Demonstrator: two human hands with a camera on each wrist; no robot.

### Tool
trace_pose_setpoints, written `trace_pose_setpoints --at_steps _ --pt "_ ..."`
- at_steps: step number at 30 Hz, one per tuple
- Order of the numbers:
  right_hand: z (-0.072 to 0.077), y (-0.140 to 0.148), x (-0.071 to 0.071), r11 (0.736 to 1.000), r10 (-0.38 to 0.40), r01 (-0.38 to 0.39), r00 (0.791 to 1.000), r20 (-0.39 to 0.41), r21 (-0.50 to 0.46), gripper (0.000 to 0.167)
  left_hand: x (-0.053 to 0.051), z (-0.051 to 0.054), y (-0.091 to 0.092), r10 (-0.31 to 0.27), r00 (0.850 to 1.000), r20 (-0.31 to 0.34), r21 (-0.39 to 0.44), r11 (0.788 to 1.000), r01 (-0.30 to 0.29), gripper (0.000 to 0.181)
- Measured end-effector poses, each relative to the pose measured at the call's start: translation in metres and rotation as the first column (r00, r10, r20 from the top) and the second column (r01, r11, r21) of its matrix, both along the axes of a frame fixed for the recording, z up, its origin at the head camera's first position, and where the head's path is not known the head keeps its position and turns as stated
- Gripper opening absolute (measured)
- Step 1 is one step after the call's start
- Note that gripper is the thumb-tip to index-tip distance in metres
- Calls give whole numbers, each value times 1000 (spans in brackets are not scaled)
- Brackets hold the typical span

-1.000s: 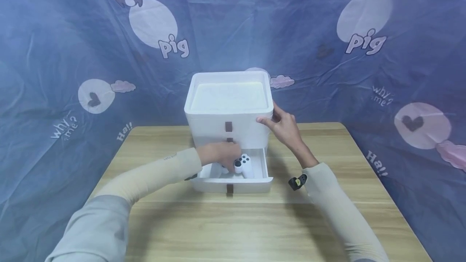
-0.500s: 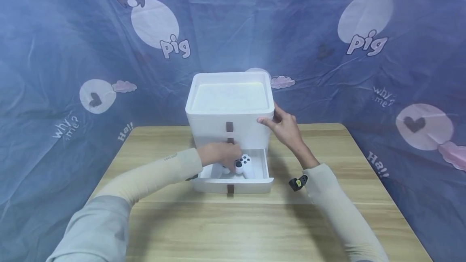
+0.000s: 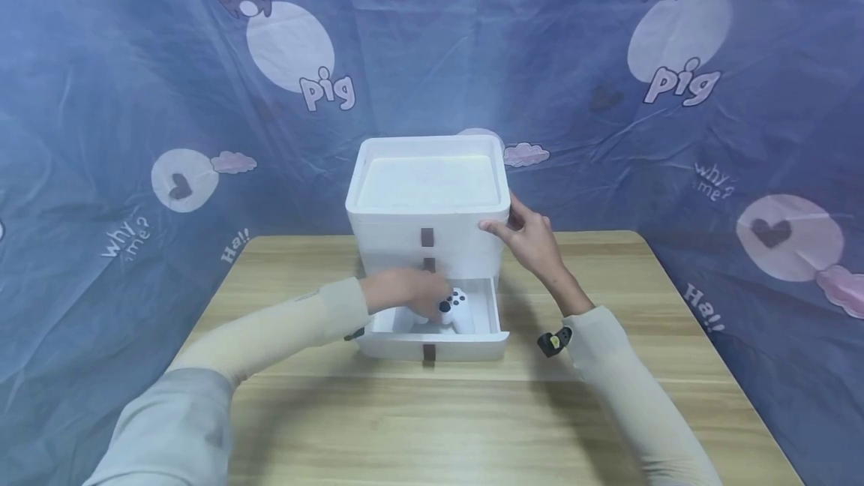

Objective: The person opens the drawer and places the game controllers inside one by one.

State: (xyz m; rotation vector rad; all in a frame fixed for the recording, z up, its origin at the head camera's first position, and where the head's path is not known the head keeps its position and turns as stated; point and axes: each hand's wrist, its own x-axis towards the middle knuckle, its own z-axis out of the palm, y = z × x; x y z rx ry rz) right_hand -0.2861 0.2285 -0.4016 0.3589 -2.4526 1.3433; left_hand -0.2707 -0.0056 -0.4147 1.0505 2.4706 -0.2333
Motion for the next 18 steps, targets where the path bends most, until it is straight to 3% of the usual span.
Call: trace_pose_setpoints --at_steps 3,9,13,18 --pt "0 0 0 1000 0 0 1000 6 -1 85 3 6 1 -5 1000 21 30 1000 4 37" --pt "0 0 -1 1000 2 -2 1000 2 9 84 7 20 -5 -97 995 13 191 977 93 42" --pt "1 0 -1 1000 1 -1 1000 -1 10 84 10 26 -14 -117 993 -27 330 936 120 34" --pt "-1 0 -1 1000 -1 1 1000 5 1 84 15 25 -30 -88 994 -62 500 859 107 14"
